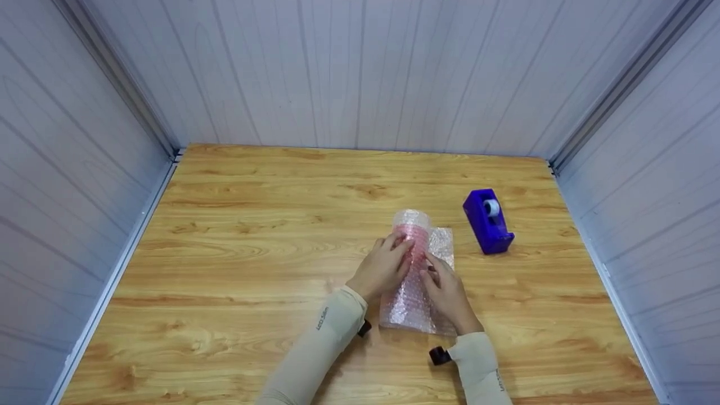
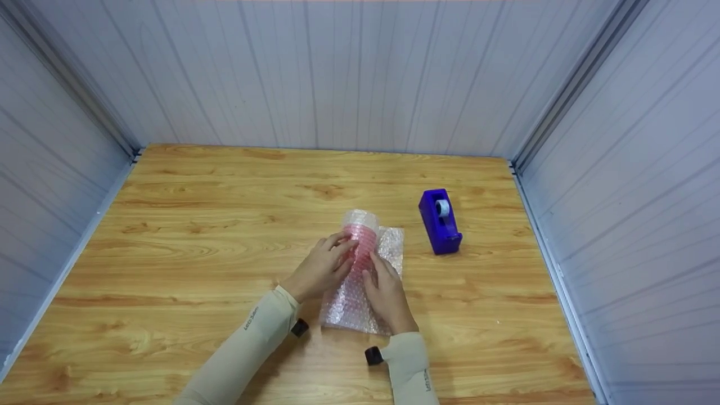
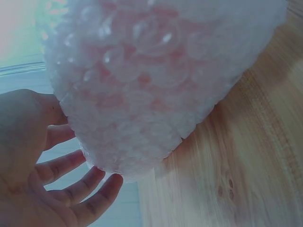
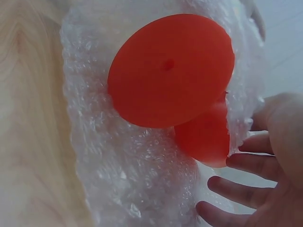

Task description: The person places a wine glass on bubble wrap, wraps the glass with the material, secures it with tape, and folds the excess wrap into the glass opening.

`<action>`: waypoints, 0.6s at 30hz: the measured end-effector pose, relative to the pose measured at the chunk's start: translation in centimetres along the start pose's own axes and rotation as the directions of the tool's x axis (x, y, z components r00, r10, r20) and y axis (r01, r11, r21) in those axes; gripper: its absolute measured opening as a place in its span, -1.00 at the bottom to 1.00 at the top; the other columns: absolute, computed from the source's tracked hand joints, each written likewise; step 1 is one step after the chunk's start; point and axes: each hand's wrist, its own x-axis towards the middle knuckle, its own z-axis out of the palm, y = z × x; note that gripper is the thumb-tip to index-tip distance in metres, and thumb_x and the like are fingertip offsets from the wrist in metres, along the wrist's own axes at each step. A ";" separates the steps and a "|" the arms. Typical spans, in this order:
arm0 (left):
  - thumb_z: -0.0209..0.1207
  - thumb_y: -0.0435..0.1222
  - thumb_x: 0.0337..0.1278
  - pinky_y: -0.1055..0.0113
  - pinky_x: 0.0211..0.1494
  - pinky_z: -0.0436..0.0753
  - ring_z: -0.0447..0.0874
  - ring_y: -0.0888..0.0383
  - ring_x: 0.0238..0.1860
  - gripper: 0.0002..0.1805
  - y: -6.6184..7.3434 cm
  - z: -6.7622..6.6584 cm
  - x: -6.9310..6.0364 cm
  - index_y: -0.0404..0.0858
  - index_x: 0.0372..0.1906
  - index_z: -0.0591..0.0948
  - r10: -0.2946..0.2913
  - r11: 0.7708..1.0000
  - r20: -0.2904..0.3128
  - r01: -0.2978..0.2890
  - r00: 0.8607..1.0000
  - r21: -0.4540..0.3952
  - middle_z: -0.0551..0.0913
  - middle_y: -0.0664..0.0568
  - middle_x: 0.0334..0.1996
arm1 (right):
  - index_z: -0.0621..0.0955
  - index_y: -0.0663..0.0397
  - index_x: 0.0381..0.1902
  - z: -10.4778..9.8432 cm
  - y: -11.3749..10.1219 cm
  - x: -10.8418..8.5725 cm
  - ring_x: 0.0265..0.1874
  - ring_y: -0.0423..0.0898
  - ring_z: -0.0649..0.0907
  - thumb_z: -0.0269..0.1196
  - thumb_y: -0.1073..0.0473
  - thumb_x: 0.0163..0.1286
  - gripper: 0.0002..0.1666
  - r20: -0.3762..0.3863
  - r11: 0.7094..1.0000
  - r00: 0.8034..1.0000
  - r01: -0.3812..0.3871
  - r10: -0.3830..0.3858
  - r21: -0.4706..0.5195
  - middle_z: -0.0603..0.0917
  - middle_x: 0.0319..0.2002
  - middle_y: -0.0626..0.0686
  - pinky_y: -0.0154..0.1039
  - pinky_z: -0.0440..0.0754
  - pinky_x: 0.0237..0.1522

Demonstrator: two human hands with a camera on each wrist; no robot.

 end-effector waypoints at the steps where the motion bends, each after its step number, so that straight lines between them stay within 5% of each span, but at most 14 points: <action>1: 0.12 -0.17 0.43 0.09 0.15 0.60 0.52 -0.13 0.13 -0.57 0.0 0.1 0.0 -0.18 0.31 0.55 0.003 1.000 0.002 -0.003 1.000 0.012 0.46 -0.13 0.31 | 0.44 0.35 0.35 0.0 0.0 0.0 -0.01 0.25 0.66 0.19 0.33 0.47 -0.47 -0.006 1.000 1.000 0.002 -0.002 -0.008 0.56 0.17 0.33 0.01 0.64 0.05; 13: 0.11 -0.12 0.43 0.09 0.08 0.63 0.55 -0.11 0.11 -0.56 0.4 0.3 0.3 -0.16 0.31 0.56 0.027 0.992 0.011 -0.028 1.000 0.120 0.49 -0.10 0.26 | 0.51 0.42 0.25 0.0 0.1 0.0 0.05 0.25 0.61 0.22 0.39 0.40 -0.53 -0.082 0.994 0.994 0.058 -0.066 -0.095 0.57 0.13 0.35 0.03 0.62 0.09; 18: 0.10 -0.11 0.44 0.09 0.10 0.62 0.55 -0.11 0.10 -0.54 0.6 0.3 0.5 -0.15 0.33 0.55 0.022 0.991 0.023 -0.024 1.000 0.129 0.49 -0.10 0.27 | 0.47 0.36 0.33 0.1 0.1 0.0 0.01 0.22 0.65 0.19 0.32 0.48 -0.50 -0.076 0.996 0.996 0.032 -0.038 -0.079 0.59 0.11 0.31 0.04 0.62 0.07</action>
